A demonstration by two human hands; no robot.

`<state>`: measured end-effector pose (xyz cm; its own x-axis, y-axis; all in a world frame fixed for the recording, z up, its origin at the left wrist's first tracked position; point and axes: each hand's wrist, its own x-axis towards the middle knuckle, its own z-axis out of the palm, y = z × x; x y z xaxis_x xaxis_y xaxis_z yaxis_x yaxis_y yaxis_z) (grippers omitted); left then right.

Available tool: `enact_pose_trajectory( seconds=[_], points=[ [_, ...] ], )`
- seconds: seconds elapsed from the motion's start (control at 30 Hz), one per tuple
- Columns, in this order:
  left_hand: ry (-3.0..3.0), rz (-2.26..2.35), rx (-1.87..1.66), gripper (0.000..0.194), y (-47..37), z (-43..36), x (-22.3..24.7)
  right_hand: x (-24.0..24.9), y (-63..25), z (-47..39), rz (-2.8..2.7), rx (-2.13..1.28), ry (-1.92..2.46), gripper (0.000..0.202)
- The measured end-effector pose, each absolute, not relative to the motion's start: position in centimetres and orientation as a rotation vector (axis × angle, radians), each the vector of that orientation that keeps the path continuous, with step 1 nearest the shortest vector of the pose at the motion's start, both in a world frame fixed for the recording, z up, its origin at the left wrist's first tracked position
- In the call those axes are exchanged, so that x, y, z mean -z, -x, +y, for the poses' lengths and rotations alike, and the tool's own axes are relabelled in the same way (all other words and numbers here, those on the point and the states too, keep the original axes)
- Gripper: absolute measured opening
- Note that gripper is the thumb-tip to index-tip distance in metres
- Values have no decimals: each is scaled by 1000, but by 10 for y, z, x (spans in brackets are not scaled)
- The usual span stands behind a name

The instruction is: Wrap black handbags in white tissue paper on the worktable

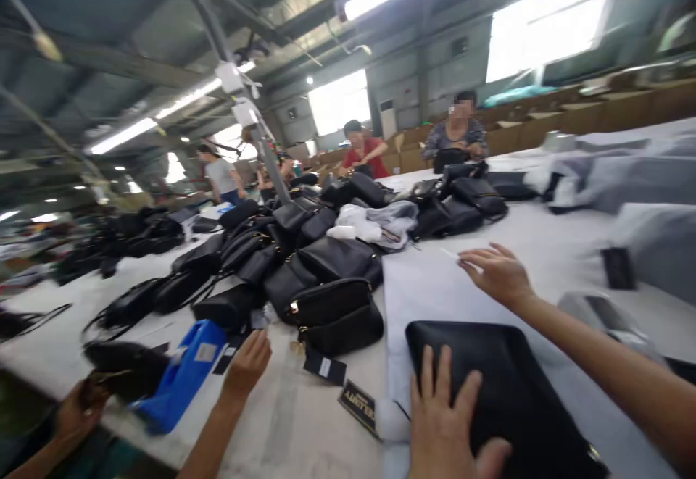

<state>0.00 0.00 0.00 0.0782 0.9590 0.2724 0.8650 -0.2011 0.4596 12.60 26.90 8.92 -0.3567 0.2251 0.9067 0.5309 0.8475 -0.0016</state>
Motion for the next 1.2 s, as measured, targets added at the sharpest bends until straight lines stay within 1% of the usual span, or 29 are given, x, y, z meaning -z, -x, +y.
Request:
enact_pose_trajectory(
  seconds=[0.07,0.13,0.2,0.3,0.37,0.4,0.43,0.5,0.53,0.57,0.67,0.73,0.77,0.8,0.9,0.93,1.03,1.2],
  points=[
    [-2194,1921,-816,76,-5,-1,-6,-88,-145,256,-2034,404,643,18],
    [-2269,1987,-861,67,4,3,-19,-91,-152,235,-2053,423,632,15],
    [-2363,2061,-951,62,19,13,-39,-94,-158,210,-2046,437,579,16],
    [-2503,2261,-1152,70,42,35,-79,-91,-174,172,-2070,461,504,22],
    [-2664,2282,-1135,75,53,50,-106,-84,-188,152,-2109,484,463,23],
    [-2756,2249,-1084,75,57,57,-116,-81,-194,144,-2130,499,447,23],
    [-2847,2191,-1016,67,60,62,-124,-78,-201,136,-2149,516,437,23],
    [-3006,2014,-861,35,63,65,-131,-75,-211,124,-2174,558,438,24],
    [-3057,1924,-793,20,64,64,-129,-76,-215,119,-2182,582,449,27],
    [-3089,1850,-743,14,63,60,-125,-78,-217,114,-2186,605,467,32],
    [-3115,1753,-693,14,56,42,-104,-90,-218,103,-2259,635,524,54],
    [-3114,1755,-693,15,49,29,-88,-99,-215,100,-2391,638,491,63],
    [-3108,1767,-696,15,46,23,-81,-103,-213,100,-2463,641,456,62],
    [-3098,1783,-700,16,43,19,-74,-105,-211,101,-2522,648,425,56],
    [-3055,1829,-731,17,37,9,-58,-102,-211,105,-2567,658,411,24],
    [-3044,1838,-746,17,36,7,-53,-98,-213,105,-2552,651,428,21],
    [-3027,1855,-781,16,36,2,-41,-77,-227,103,-2482,603,485,26],
    [-3040,1808,-857,18,42,-3,-24,-28,-254,87,-2419,594,553,34]
  ],
)
